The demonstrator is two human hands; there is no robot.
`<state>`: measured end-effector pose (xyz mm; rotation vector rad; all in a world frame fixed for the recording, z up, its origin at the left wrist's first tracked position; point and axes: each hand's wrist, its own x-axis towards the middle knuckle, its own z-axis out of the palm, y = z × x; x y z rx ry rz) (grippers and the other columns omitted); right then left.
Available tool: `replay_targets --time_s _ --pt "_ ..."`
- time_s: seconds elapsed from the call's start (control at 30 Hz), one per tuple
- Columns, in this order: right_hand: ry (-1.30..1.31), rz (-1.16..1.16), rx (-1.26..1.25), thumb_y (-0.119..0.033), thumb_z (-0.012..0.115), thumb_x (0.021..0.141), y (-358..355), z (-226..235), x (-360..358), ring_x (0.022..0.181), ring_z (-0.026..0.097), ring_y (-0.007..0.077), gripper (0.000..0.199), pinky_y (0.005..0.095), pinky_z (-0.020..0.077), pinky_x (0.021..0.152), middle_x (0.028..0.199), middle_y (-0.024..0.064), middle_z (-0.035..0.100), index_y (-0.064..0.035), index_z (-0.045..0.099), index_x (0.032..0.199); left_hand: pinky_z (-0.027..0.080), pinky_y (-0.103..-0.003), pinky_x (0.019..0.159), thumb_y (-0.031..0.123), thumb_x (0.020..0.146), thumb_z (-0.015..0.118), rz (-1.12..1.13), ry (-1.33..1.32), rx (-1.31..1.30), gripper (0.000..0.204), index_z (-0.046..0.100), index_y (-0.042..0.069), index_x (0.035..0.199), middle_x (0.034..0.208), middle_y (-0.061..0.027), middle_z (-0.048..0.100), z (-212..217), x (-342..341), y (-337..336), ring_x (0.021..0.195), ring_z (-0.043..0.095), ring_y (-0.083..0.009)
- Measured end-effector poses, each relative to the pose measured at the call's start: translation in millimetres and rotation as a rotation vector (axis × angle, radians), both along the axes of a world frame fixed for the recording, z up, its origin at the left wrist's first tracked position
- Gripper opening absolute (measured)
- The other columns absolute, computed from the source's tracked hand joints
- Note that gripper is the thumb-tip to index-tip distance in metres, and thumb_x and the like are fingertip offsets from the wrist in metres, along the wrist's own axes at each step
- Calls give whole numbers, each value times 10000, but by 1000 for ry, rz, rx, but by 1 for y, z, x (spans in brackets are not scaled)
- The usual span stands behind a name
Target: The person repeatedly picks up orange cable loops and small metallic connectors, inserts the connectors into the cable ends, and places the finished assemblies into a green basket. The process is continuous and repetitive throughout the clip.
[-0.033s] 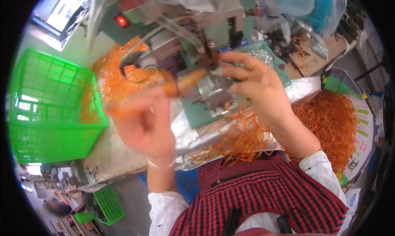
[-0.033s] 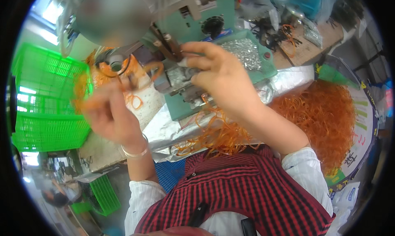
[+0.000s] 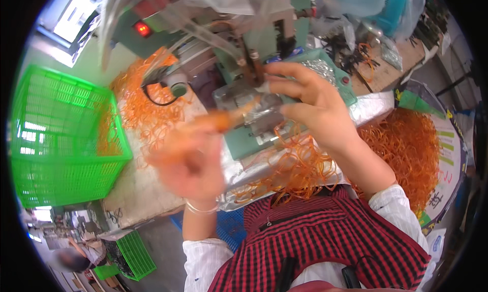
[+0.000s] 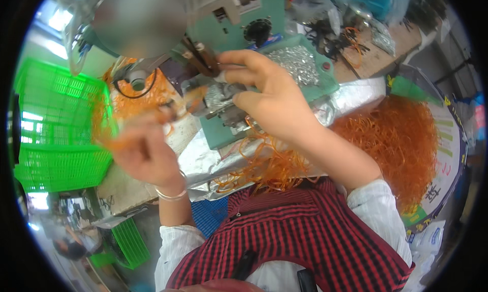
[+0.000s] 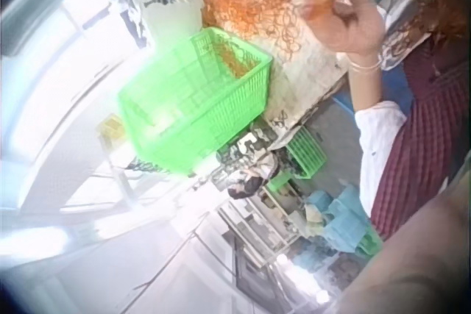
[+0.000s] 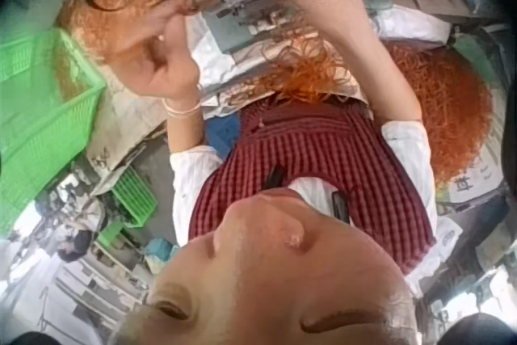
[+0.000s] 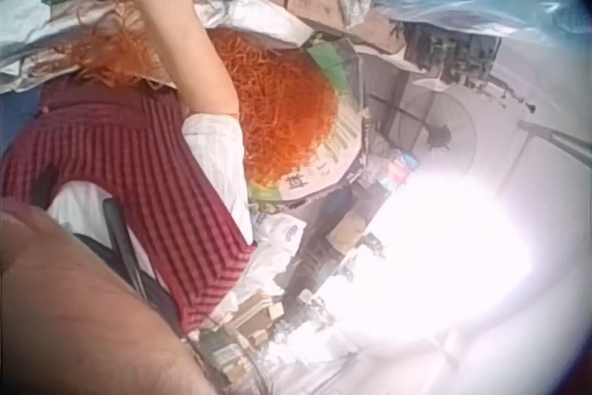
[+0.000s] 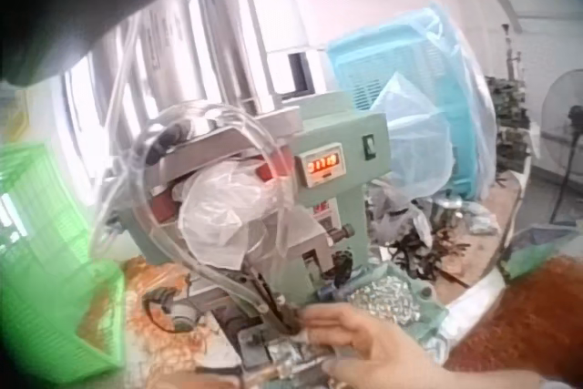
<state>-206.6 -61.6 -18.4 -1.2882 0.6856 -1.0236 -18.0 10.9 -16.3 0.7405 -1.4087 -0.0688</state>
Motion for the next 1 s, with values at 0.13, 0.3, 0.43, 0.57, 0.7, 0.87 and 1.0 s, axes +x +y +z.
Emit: replay_targets --time_s 0.13,0.3,0.43,0.57,0.7,0.87,1.0 --pt "259 -121 -212 -52 613 856 -41 -37 -21 1098 647 185 437 295 503 941 1174 123 691 -41 607 1292 508 -303 606 61 792 790 21 -586 10 286 625 78 1025 1076 -159 730 -27 -11 5 694 654 -240" --pt "153 -658 -354 -57 631 920 -76 -72 -73 1025 627 136 291 265 489 881 1119 90 691 -30 637 1210 516 -304 597 21 720 809 152 -668 -140 329 622 85 983 1084 -67 737 -51 -27 -17 688 601 -233" --pt "712 -558 -613 -127 724 822 -73 -111 -71 937 639 274 190 383 513 824 938 74 679 -99 730 1010 508 -298 579 -11 723 786 140 -664 -158 339 610 86 995 1071 -67 737 -57 -25 -24 671 589 -222" --pt "952 -475 -1017 -177 728 789 -70 -112 -43 944 587 270 147 428 490 712 939 47 596 -166 732 935 510 -303 590 -11 726 792 137 -652 -112 349 599 83 1002 1092 -75 736 -57 -23 -18 690 608 -229" --pt "1088 -507 -1159 -155 686 796 -91 -111 -37 966 578 276 69 423 482 668 979 53 575 -139 660 858 531 -336 658 22 754 774 156 -546 46 333 610 63 1040 1115 -126 726 -67 -33 2 752 648 -282" --pt "839 -643 -907 -157 700 829 -111 -108 -52 867 653 326 110 426 519 741 897 116 685 -83 683 909 528 -399 871 83 847 684 608 -518 165 297 655 54 1141 1147 -172 697 -105 19 59 1019 680 -318" --pt "788 -585 -563 -106 699 863 -104 -93 -59 833 672 136 140 290 512 788 872 70 708 -25 683 975 499 -407 908 102 820 701 1034 -437 538 324 668 37 1135 1074 -162 695 -79 164 69 991 648 -344"
